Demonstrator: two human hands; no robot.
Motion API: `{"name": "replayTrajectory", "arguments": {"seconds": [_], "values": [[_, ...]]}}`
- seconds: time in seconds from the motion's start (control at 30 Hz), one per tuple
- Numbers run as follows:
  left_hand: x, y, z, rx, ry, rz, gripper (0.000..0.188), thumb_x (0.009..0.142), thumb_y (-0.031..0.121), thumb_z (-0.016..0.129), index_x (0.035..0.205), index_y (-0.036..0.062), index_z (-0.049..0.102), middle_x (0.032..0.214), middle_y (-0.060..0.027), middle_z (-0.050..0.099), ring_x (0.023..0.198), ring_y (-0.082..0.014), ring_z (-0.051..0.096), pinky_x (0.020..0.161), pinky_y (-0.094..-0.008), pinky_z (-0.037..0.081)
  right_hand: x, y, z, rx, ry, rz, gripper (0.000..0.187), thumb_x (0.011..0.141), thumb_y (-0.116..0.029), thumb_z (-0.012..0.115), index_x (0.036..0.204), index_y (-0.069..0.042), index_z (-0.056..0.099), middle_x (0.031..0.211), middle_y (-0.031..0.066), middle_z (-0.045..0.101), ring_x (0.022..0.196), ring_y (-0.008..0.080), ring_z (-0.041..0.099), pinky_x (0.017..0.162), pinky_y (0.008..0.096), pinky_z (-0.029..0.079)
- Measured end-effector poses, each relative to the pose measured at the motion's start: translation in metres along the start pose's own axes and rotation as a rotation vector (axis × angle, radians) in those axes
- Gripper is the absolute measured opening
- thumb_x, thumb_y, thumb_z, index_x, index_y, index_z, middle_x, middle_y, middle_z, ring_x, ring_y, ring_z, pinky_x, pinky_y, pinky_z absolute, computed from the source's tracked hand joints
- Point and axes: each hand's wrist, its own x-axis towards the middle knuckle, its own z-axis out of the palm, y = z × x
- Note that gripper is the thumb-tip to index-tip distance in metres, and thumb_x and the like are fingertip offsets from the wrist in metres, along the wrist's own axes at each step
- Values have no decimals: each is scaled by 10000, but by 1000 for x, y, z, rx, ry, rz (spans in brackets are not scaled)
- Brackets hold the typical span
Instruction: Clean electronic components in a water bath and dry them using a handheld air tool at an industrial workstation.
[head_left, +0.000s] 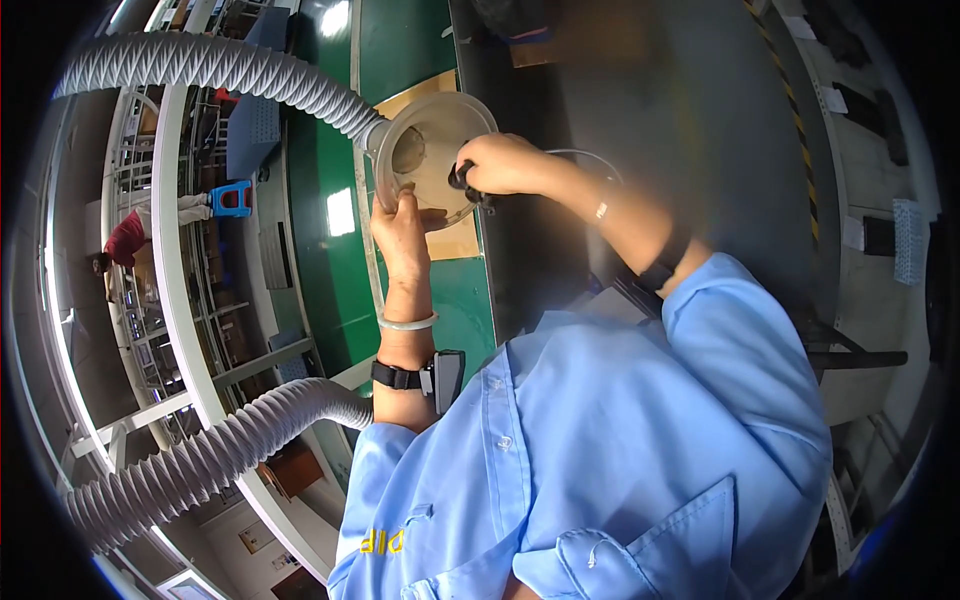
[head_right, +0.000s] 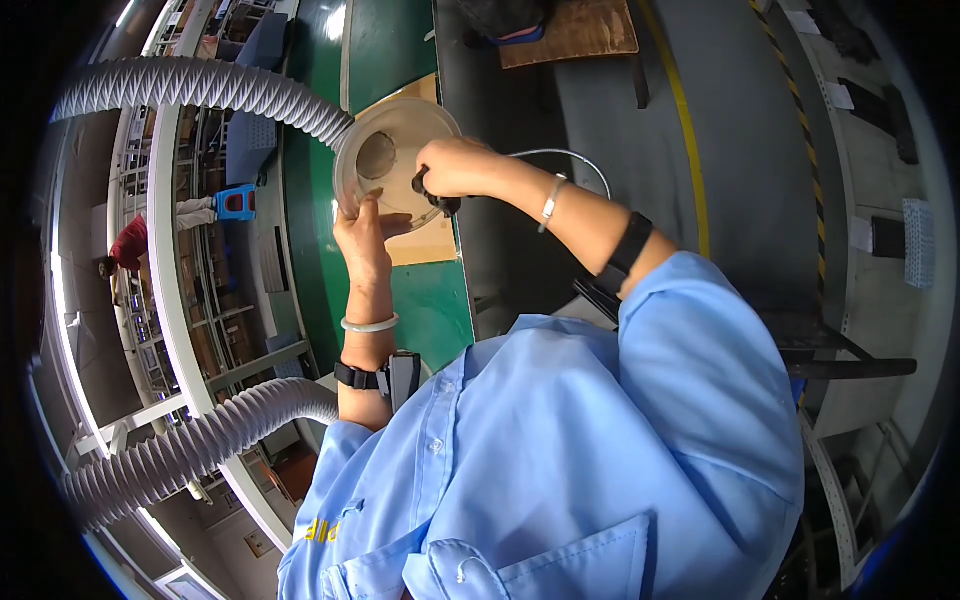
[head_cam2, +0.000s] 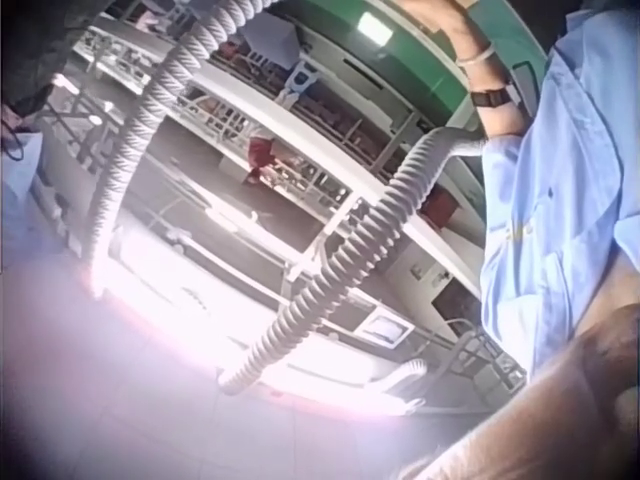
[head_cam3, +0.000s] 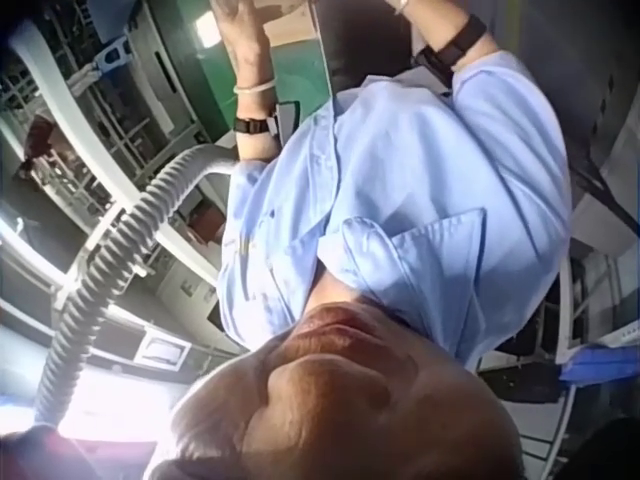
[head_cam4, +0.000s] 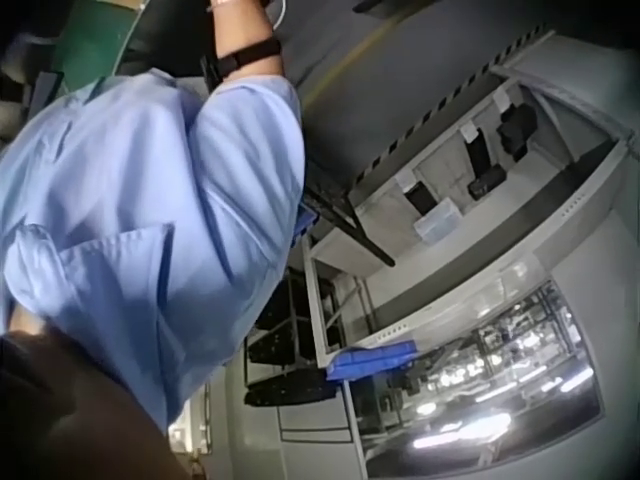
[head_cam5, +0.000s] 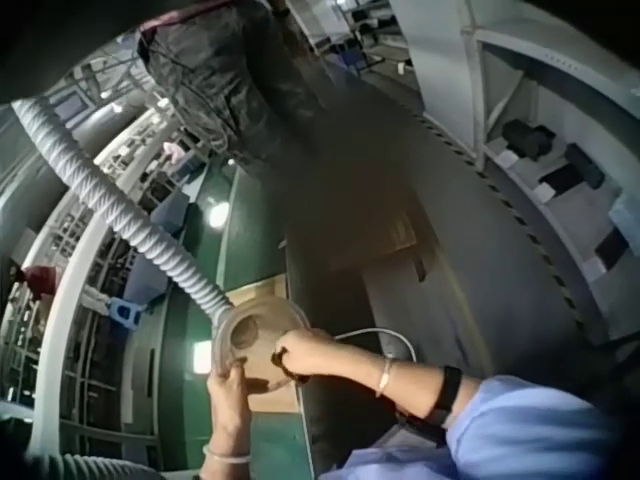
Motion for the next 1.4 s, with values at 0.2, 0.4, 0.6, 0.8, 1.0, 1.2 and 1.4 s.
{"name": "replayTrajectory", "arguments": {"seconds": [0.2, 0.4, 0.6, 0.8, 1.0, 1.2, 1.4], "values": [[1, 3, 11, -18, -13, 100, 262, 853, 54, 467, 1095, -43, 485, 884, -152, 600, 521, -278, 631, 487, -346, 564, 24, -1, 29, -179, 570, -562, 277, 773, -97, 527, 1024, -20, 616, 1099, 96, 585, 1005, 271, 564, 796, 379, 475], [1, -2, 19, 12, 3, 117, 253, 851, 61, 475, 1078, -49, 491, 880, -146, 603, 514, -268, 628, 485, -340, 561, 59, -31, 29, -567, 234, -148, 319, 806, -138, 548, 1106, -37, 577, 1145, 103, 562, 1063, 217, 543, 810, 363, 481], [0, 3, 33, 7, 47, 98, 294, 852, 77, 453, 1121, -42, 469, 810, -137, 601, 503, -204, 608, 476, -291, 527, 79, -29, 28, -539, 168, 99, 336, 806, -184, 578, 1108, -37, 587, 1154, 107, 578, 1063, 220, 561, 832, 345, 480], [-1, -1, 35, 28, 10, 20, 276, 855, 80, 460, 1100, -45, 480, 783, -130, 595, 498, -197, 602, 464, -285, 513, 73, -15, 24, -300, 124, 169, 286, 742, -197, 622, 972, -27, 645, 969, 146, 648, 923, 244, 627, 797, 363, 497], [14, -15, 20, 30, 1, 106, 271, 853, 75, 484, 1102, -29, 471, 910, -153, 597, 566, -263, 638, 499, -358, 570, 29, -14, 8, -186, 130, 35, 283, 723, -179, 601, 964, -37, 648, 914, 159, 652, 870, 267, 634, 786, 358, 490], [10, 9, 25, -91, -19, 69, 325, 837, 48, 465, 1156, -10, 441, 948, -162, 575, 563, -303, 635, 504, -386, 578, -7, 24, 14, 631, 259, 55, 374, 731, -190, 569, 1058, -9, 593, 979, 184, 631, 886, 293, 605, 835, 331, 457], [14, 21, 21, -175, -49, 65, 362, 827, 33, 458, 1180, -16, 397, 951, -159, 562, 555, -318, 632, 484, -369, 573, -3, 28, 33, 394, 881, 43, 406, 740, -190, 580, 1103, -11, 557, 1024, 216, 604, 902, 291, 600, 823, 323, 455]]}}
